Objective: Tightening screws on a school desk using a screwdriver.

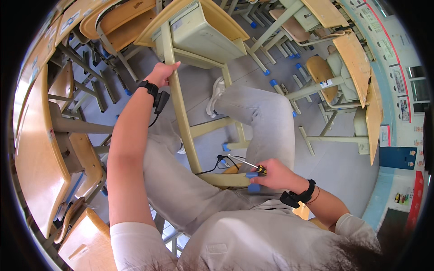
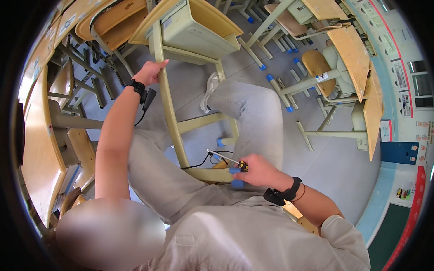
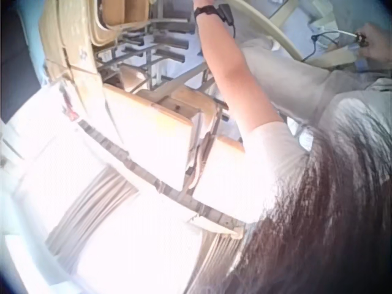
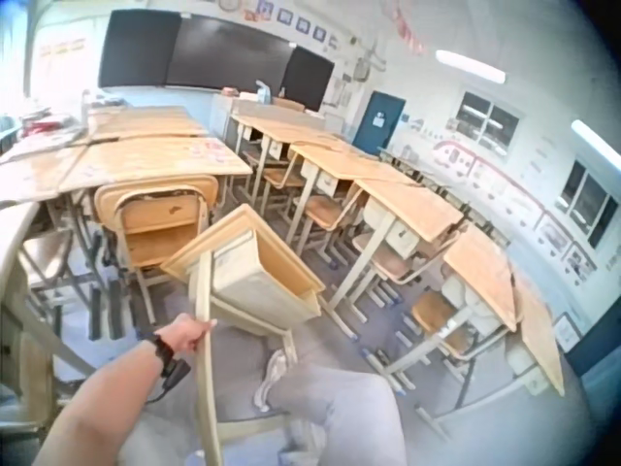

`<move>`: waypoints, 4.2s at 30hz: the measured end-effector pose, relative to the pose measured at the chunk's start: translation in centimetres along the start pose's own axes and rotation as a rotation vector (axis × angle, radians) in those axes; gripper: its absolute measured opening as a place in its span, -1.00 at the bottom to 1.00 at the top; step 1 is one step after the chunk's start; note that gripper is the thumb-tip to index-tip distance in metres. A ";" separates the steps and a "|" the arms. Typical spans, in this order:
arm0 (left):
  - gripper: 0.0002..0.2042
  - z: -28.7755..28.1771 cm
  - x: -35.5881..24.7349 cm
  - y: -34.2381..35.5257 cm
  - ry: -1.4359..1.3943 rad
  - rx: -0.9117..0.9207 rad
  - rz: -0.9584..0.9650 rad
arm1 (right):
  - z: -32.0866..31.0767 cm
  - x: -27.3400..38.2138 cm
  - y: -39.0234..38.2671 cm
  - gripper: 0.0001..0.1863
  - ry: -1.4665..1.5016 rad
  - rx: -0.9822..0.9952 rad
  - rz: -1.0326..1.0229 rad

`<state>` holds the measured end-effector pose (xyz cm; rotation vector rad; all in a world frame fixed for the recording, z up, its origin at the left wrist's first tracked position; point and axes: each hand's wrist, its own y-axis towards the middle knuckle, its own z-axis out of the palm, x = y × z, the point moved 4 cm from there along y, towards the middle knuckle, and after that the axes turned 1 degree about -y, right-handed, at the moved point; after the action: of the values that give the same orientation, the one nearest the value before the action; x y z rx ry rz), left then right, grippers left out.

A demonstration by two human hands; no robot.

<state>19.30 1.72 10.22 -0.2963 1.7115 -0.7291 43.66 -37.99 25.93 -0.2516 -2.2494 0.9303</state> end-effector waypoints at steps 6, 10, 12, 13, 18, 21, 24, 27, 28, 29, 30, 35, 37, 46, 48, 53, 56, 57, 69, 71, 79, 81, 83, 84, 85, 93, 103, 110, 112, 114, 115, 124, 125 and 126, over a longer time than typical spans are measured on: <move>-0.47 -0.6 0.8 0.4 -0.026 0.020 -0.007 | 0.0 0.2 -0.1 -0.67 -0.032 -0.047 0.001; -0.45 0.4 0.2 0.4 -0.052 0.042 0.009 | -0.4 -0.3 -0.4 -0.68 0.039 -0.067 0.039; -0.49 0.6 -0.5 0.5 -0.041 0.012 0.042 | -0.8 -0.9 -0.4 -0.68 0.032 -0.102 0.015; -0.49 0.8 -0.9 0.6 -0.038 0.011 0.049 | -1.0 -1.3 -0.4 -0.68 0.025 -0.133 -0.005; -0.52 2.2 -2.3 0.5 -0.056 0.002 0.098 | -2.7 -3.4 -1.0 -0.71 0.099 -0.183 0.071; -0.54 3.0 -2.9 0.5 -0.002 -0.005 0.115 | -3.2 -3.5 -1.4 -0.71 0.108 -0.197 0.091; -0.54 2.9 -2.7 0.9 0.015 0.009 0.103 | -3.2 -3.9 -1.4 -0.70 0.107 -0.206 0.089; -0.53 3.2 -2.3 1.0 0.015 0.061 0.075 | -3.3 -4.7 -1.5 -0.71 0.167 -0.209 0.099; -0.53 3.4 -2.2 1.1 0.024 0.065 0.063 | -3.5 -4.8 -1.6 -0.72 0.197 -0.222 0.095; -0.53 3.7 -2.6 0.8 0.026 0.075 0.069 | -3.5 -5.2 -1.6 -0.72 0.212 -0.212 0.104; -0.52 3.8 -2.8 0.7 0.029 0.086 0.073 | -3.8 -5.1 -1.8 -0.73 0.203 -0.223 0.093; -0.49 3.8 -4.1 1.2 0.059 0.126 0.089 | -5.2 -4.8 -2.1 -0.74 0.187 -0.263 0.083; -0.48 4.5 -4.3 1.0 0.077 0.098 0.096 | -5.5 -5.5 -2.5 -0.76 0.204 -0.266 0.107; -0.43 6.8 -5.3 1.3 0.162 0.096 0.105 | -5.9 -9.5 -2.9 -0.76 0.309 -0.312 0.118; -0.42 6.9 -5.2 1.9 0.151 0.117 0.095 | -7.0 -9.4 -2.5 -0.77 0.289 -0.330 0.063; -0.42 7.4 -4.7 2.3 0.053 0.129 0.097 | -7.2 -9.8 -2.5 -0.77 0.312 -0.300 0.066; -0.42 7.8 -5.3 1.6 0.061 0.149 0.103 | -7.4 -10.0 -2.5 -0.77 0.296 -0.296 0.071; -0.42 8.2 -5.5 1.2 0.059 0.151 0.101 | -7.5 -10.1 -2.6 -0.77 0.278 -0.306 0.068; -0.43 8.3 -5.2 0.8 0.058 0.096 0.100 | -6.9 -10.5 -2.6 -0.77 0.314 -0.329 0.055; -0.42 8.3 -5.4 0.8 0.042 0.112 0.091 | -6.9 -10.6 -2.6 -0.77 0.342 -0.324 0.049; -0.43 8.4 -5.8 -0.4 0.112 0.156 0.125 | -6.3 -11.1 -2.7 -0.80 0.390 -0.341 0.021; -0.43 7.9 -5.6 -0.3 0.115 0.172 0.122 | -6.2 -11.0 -2.8 -0.81 0.406 -0.361 0.003; -0.49 7.5 -5.4 -0.2 0.124 0.229 0.092 | -6.2 -11.0 -2.8 -0.81 0.398 -0.356 0.005; -0.49 7.2 -5.3 -0.2 0.126 0.228 0.092 | -6.2 -11.0 -2.8 -0.82 0.388 -0.352 0.007; -0.53 6.9 -5.0 -0.4 0.100 0.262 0.078 | -6.2 -11.1 -2.7 -0.82 0.390 -0.351 0.005; -0.54 4.3 -4.8 -2.0 0.019 0.310 0.057 | -6.5 -10.8 -2.9 -0.82 0.360 -0.370 -0.055; -0.55 -2.3 -4.9 -4.0 0.152 0.088 0.123 | -6.6 -10.9 -2.9 -0.84 0.366 -0.375 -0.060; -0.59 -5.8 0.4 -9.0 -0.044 -0.052 0.184 | -6.3 -11.5 -3.0 -0.84 0.399 -0.403 -0.068; -0.60 -6.8 2.8 -10.6 -0.056 -0.082 0.181 | -6.2 -11.5 -2.9 -0.84 0.407 -0.400 -0.076; -0.63 -7.9 5.2 -12.2 -0.033 -0.191 0.175 | -6.1 -11.5 -2.7 -0.87 0.422 -0.378 -0.066; -0.64 -7.7 6.4 -12.7 -0.033 -0.216 0.172 | -6.1 -11.5 -2.8 -0.87 0.421 -0.377 -0.064; -0.66 -9.1 15.1 -16.2 -0.220 -0.303 0.175 | -6.2 -11.7 -2.8 -0.82 0.362 -0.398 -0.075; -0.69 -9.0 15.7 -16.5 -0.178 -0.303 0.171 | -6.1 -11.8 -2.8 -0.85 0.366 -0.414 -0.100; -0.71 -9.1 16.4 -16.6 -0.137 -0.306 0.169 | -6.0 -11.8 -2.7 -0.88 0.370 -0.431 -0.128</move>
<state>3.13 -17.39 8.48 -0.3983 1.6916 -0.3145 56.64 -41.51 24.73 -0.4274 -2.0636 0.2914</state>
